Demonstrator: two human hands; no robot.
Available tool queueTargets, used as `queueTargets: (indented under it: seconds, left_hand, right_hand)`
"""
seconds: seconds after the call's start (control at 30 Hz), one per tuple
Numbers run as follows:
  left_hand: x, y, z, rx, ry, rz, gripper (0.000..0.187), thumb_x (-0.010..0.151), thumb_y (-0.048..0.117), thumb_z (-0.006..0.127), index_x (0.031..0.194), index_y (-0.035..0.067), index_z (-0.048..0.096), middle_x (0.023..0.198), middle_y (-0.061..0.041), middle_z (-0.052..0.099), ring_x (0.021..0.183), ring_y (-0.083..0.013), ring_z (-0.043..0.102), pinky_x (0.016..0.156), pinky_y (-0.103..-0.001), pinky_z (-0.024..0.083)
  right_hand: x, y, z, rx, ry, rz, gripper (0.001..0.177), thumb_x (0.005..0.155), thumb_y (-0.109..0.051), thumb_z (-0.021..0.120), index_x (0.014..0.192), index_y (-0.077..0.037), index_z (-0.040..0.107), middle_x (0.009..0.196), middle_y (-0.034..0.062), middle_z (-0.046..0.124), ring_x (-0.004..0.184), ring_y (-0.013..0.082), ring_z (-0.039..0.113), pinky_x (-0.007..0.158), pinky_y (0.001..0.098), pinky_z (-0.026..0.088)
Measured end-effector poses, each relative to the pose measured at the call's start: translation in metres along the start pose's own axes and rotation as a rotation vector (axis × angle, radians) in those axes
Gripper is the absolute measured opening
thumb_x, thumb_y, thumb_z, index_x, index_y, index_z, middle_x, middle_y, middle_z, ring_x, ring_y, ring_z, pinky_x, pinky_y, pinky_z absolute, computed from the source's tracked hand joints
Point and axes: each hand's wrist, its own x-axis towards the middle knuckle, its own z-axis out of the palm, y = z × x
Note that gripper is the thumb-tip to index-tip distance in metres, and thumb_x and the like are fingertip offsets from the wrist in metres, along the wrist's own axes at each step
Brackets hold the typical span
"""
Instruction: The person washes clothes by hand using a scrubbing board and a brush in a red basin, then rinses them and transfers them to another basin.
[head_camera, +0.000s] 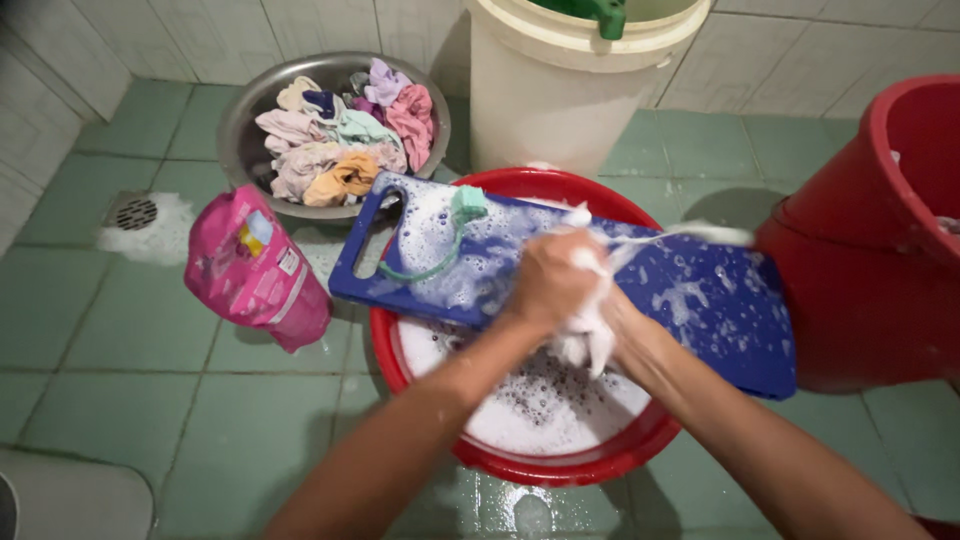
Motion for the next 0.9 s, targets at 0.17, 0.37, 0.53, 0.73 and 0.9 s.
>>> queueTargets:
  seconds: [0.17,0.37,0.53,0.73,0.9]
  left_hand:
    - [-0.024,-0.014,0.012,0.31,-0.191,0.359,0.029,0.095,0.001,0.067,0.069,0.014,0.062,0.067,-0.001,0.06,0.063,-0.0165,0.063,0.057,-0.033,0.053]
    - [-0.027,0.013,-0.02,0.088,-0.102,0.501,0.01,0.077,0.016,0.07,0.08,0.01,0.063,0.08,-0.009,0.062,0.076,-0.0282,0.066,0.07,-0.041,0.057]
    - [-0.048,0.02,-0.027,0.012,0.021,0.355,0.005,0.089,0.012,0.067,0.086,0.009,0.064,0.086,-0.008,0.066,0.08,-0.0275,0.068,0.072,-0.041,0.056]
    - [-0.076,-0.005,0.007,-0.691,0.392,-1.078,0.014,0.091,0.017,0.07,0.083,0.007,0.063,0.082,-0.008,0.067,0.075,-0.024,0.066,0.068,-0.038,0.055]
    - [-0.049,0.002,0.009,-1.153,0.482,-1.224,0.022,0.091,0.024,0.074,0.082,0.007,0.063,0.077,-0.006,0.067,0.07,-0.0218,0.064,0.065,-0.035,0.054]
  right_hand:
    - [0.007,0.006,-0.038,0.011,0.035,0.061,0.024,0.101,-0.03,0.053,0.096,-0.008,0.062,0.073,0.0058,0.064,0.055,0.0174,0.065,0.045,0.0304,0.056]
    - [0.014,0.008,-0.044,-0.043,-0.137,0.146,0.021,0.1,-0.024,0.059,0.086,-0.009,0.062,0.066,0.0038,0.062,0.05,0.0168,0.061,0.04,0.0311,0.052]
    - [-0.016,-0.004,0.026,-0.189,0.208,-0.051,0.018,0.095,-0.018,0.062,0.079,-0.01,0.061,0.07,0.0053,0.061,0.055,0.0179,0.061,0.044,0.0333,0.052]
    - [-0.039,-0.012,0.081,-0.419,0.161,-0.495,0.021,0.089,-0.007,0.067,0.072,-0.01,0.055,0.085,0.0043,0.065,0.067,0.0151,0.062,0.053,0.0326,0.052]
    - [-0.04,0.01,0.095,-0.532,0.211,-0.831,0.028,0.087,-0.004,0.067,0.065,-0.008,0.049,0.093,0.0073,0.076,0.077,0.013,0.07,0.065,0.0288,0.06]
